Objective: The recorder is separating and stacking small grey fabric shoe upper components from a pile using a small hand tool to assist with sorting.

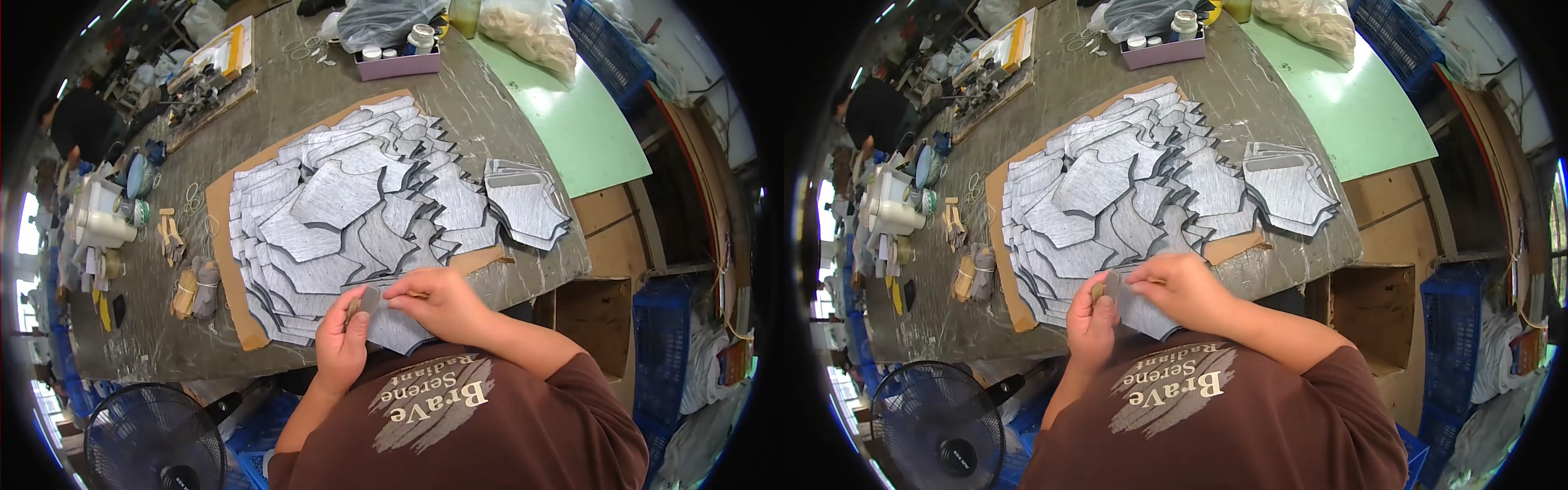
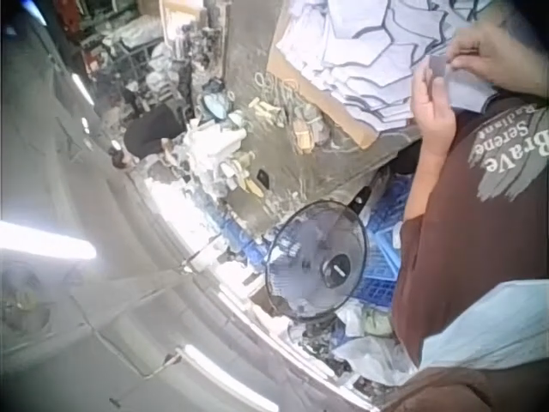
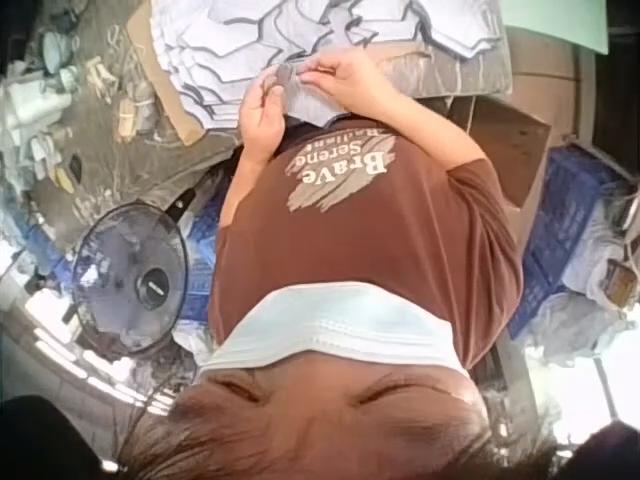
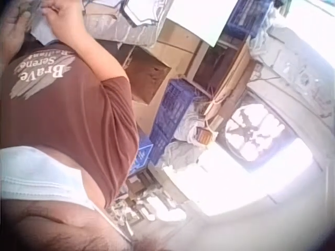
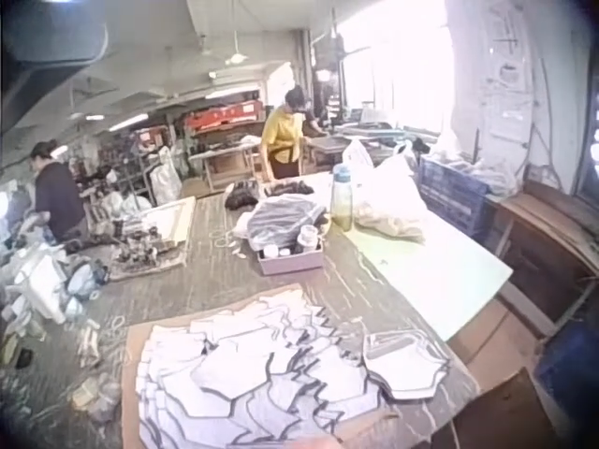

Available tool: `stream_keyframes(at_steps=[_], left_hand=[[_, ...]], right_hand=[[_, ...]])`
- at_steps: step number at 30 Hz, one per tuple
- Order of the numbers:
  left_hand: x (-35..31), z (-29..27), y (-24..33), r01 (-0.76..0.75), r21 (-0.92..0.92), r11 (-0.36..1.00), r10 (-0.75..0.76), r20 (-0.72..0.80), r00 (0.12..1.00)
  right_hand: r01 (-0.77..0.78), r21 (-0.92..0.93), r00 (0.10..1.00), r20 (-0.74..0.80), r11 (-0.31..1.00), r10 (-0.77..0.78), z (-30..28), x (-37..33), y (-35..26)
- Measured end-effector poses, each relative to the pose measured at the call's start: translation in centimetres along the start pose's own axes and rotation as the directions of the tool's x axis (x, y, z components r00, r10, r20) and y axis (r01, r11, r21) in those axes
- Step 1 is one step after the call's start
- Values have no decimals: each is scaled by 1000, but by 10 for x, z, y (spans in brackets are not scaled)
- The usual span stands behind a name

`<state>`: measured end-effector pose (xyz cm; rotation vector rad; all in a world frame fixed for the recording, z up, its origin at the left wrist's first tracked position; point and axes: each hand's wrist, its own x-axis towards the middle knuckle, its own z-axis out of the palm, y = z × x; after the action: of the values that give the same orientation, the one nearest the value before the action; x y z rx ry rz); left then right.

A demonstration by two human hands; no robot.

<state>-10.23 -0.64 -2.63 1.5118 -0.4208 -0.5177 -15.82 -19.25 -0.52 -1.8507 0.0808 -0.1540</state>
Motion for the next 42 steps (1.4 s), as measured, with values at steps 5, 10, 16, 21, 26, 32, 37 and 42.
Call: stream_keyframes(at_steps=[5,10,16,21,26,32,37,42], left_hand=[[-2,-2,6,55,49,997,-57,45,997],[-2,-2,0,47,93,995,-43,-38,998],[0,-1,2,-12,259,966,16,-13,1000],[1,-2,-6,-162,265,951,140,100,985],[5,1,-18,63,-394,917,-89,-46,995],[17,-15,21,-332,373,866,309,123,943],[22,-20,25,-462,448,765,382,261,887],[13,-49,7,71,152,986,-34,-234,972]], right_hand=[[-117,205,993,53,972,108,13,3,1],[-63,105,996,75,992,56,12,3,-1],[-37,133,999,40,990,32,13,3,-2],[-75,347,995,95,935,44,20,3,1],[-268,651,963,209,710,171,20,2,10],[-282,487,933,339,827,118,17,1,21],[-229,738,973,165,635,158,15,-1,24],[-77,939,970,-8,336,243,-16,-7,35]])
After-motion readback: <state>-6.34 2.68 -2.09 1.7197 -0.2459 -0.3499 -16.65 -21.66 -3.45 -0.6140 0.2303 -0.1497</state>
